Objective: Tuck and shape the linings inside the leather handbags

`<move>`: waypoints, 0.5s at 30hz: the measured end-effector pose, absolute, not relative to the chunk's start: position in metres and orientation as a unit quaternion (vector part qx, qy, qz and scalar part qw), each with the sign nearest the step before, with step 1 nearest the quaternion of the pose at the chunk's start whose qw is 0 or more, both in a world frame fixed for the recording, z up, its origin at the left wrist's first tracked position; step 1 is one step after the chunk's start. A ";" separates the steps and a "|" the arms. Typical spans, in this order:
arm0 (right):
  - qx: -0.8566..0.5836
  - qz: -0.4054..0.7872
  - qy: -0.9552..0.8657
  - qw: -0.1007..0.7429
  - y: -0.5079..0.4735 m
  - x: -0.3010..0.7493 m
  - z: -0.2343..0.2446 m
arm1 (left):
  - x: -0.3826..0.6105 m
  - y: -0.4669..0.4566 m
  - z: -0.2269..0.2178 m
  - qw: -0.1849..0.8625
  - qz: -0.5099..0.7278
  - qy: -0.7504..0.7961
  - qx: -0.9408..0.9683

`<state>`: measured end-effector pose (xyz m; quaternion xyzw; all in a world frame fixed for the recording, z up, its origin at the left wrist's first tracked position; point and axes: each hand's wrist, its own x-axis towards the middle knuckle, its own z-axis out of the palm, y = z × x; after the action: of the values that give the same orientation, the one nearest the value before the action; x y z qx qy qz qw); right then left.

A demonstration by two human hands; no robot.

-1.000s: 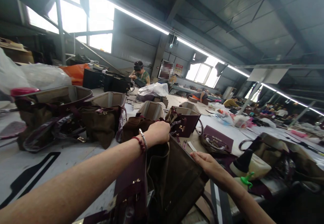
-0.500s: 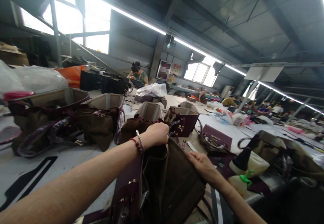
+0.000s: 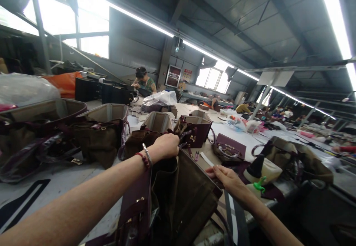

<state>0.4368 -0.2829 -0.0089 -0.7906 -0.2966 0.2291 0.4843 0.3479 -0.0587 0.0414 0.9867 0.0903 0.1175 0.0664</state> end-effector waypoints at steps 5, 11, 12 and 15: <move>-0.806 0.187 -0.358 0.433 -0.275 0.433 -0.003 | 0.343 -0.057 0.041 0.066 0.123 0.089 0.986; -0.803 0.110 -0.444 0.381 -0.246 0.430 0.006 | 0.333 -0.061 0.043 0.075 0.135 0.076 0.985; -0.800 0.098 -0.459 0.375 -0.238 0.429 0.009 | 0.331 -0.063 0.044 0.078 0.137 0.070 0.985; -0.776 0.096 -0.512 0.357 -0.213 0.426 0.018 | 0.326 -0.068 0.047 0.092 0.135 0.048 0.985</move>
<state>0.4256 -0.2129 0.0182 -0.7757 -0.5116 0.0958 0.3568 0.3264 -0.0681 0.0469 0.9853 0.0480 0.1353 0.0920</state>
